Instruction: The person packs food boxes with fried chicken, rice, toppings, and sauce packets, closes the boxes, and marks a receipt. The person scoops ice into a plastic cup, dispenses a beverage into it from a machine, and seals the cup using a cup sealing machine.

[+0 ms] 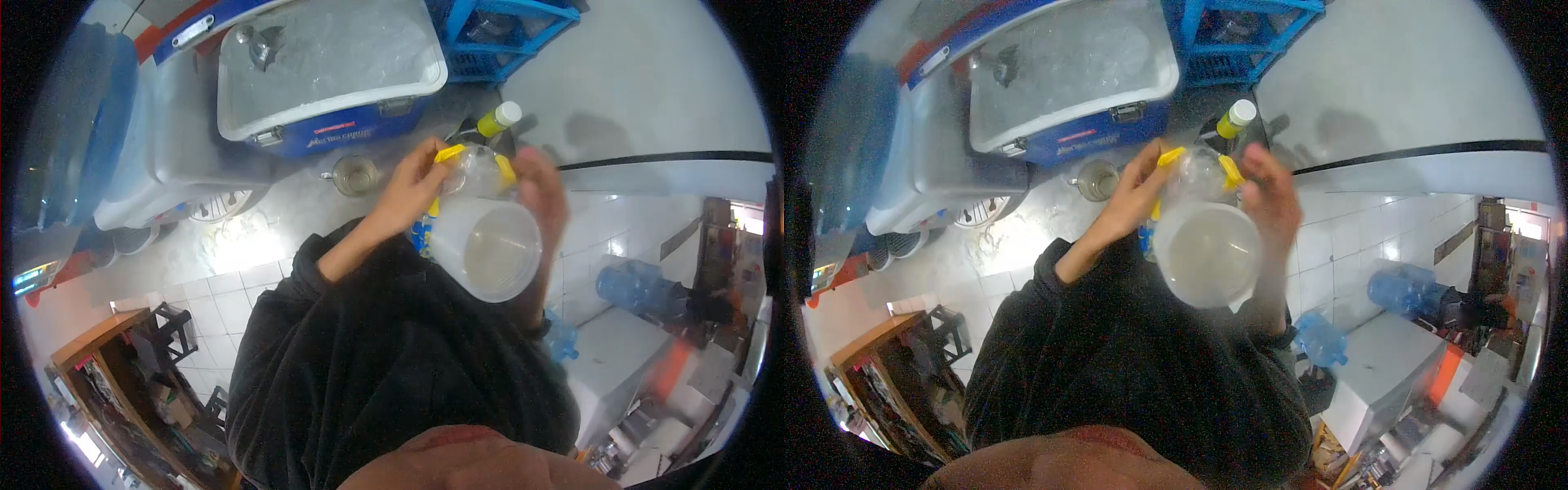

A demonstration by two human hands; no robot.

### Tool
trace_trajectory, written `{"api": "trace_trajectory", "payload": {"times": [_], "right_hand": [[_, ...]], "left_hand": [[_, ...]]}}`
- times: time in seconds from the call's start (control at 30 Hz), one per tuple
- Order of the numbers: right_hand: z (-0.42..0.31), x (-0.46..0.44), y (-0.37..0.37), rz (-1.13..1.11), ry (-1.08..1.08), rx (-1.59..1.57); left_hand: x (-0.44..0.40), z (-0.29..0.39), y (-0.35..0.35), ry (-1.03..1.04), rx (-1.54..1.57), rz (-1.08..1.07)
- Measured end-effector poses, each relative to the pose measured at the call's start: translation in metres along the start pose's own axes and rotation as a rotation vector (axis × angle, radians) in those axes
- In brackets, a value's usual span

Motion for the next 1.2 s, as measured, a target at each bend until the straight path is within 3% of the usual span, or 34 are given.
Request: {"api": "trace_trajectory", "payload": {"times": [0.03, 0.1, 0.17, 0.2, 0.3, 0.4, 0.5, 0.57, 0.73, 0.8, 0.87, 0.97, 1.13, 1.2], "right_hand": [[-0.011, 0.000, -0.007, -0.051, 0.129, -0.149], [-0.064, 0.000, 0.004, -0.528, 0.004, 0.025], [-0.098, 0.027, 0.029, -0.885, -0.236, 0.596], [-0.111, 0.036, 0.044, -0.810, -0.216, 0.835], [-0.104, 0.028, 0.056, -0.765, -0.223, 0.900], [-0.106, 0.007, 0.054, -0.790, -0.252, 0.712], [-0.112, -0.002, 0.050, -0.773, -0.276, 0.672], [-0.116, -0.003, 0.049, -0.749, -0.324, 0.626], [-0.126, -0.016, 0.034, -0.675, -0.183, 0.515], [-0.129, -0.018, 0.028, -0.673, -0.177, 0.483], [-0.132, -0.021, 0.027, -0.673, -0.161, 0.451], [-0.152, -0.014, 0.035, -0.688, -0.349, 0.591], [-0.186, -0.040, -0.042, -0.023, -0.296, 0.187], [-0.191, -0.065, -0.073, 0.076, -0.198, 0.239]], "left_hand": [[-0.002, 0.004, -0.001, 0.063, -0.039, 0.003], [-0.005, 0.003, -0.001, 0.125, -0.062, 0.009], [-0.008, 0.008, -0.005, 0.254, -0.198, 0.065], [-0.008, 0.010, -0.004, 0.256, -0.189, 0.069], [-0.004, 0.037, -0.007, 0.386, -0.344, 0.099], [0.001, 0.070, -0.013, 0.539, -0.292, 0.034], [0.015, 0.103, 0.012, 0.671, -0.470, -0.346], [0.018, 0.112, 0.020, 0.665, -0.426, -0.337], [0.017, 0.108, 0.020, 0.691, -0.385, -0.274], [0.014, 0.110, 0.018, 0.570, -0.442, -0.337], [0.014, 0.123, 0.023, 0.580, -0.520, -0.344], [0.011, 0.122, 0.031, 0.590, -0.575, -0.373], [0.007, 0.113, 0.024, 0.607, -0.521, -0.400], [0.008, 0.101, 0.006, 0.680, -0.205, -0.234]]}}
Point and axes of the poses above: each hand's wrist, its own x-axis away from the middle knuckle, its own y-axis out of the palm, z = x × y, the point moved 8 cm from there along -x, towards the middle knuckle, and after that the axes turned 11 degrees about y, right-handed, at the moved point
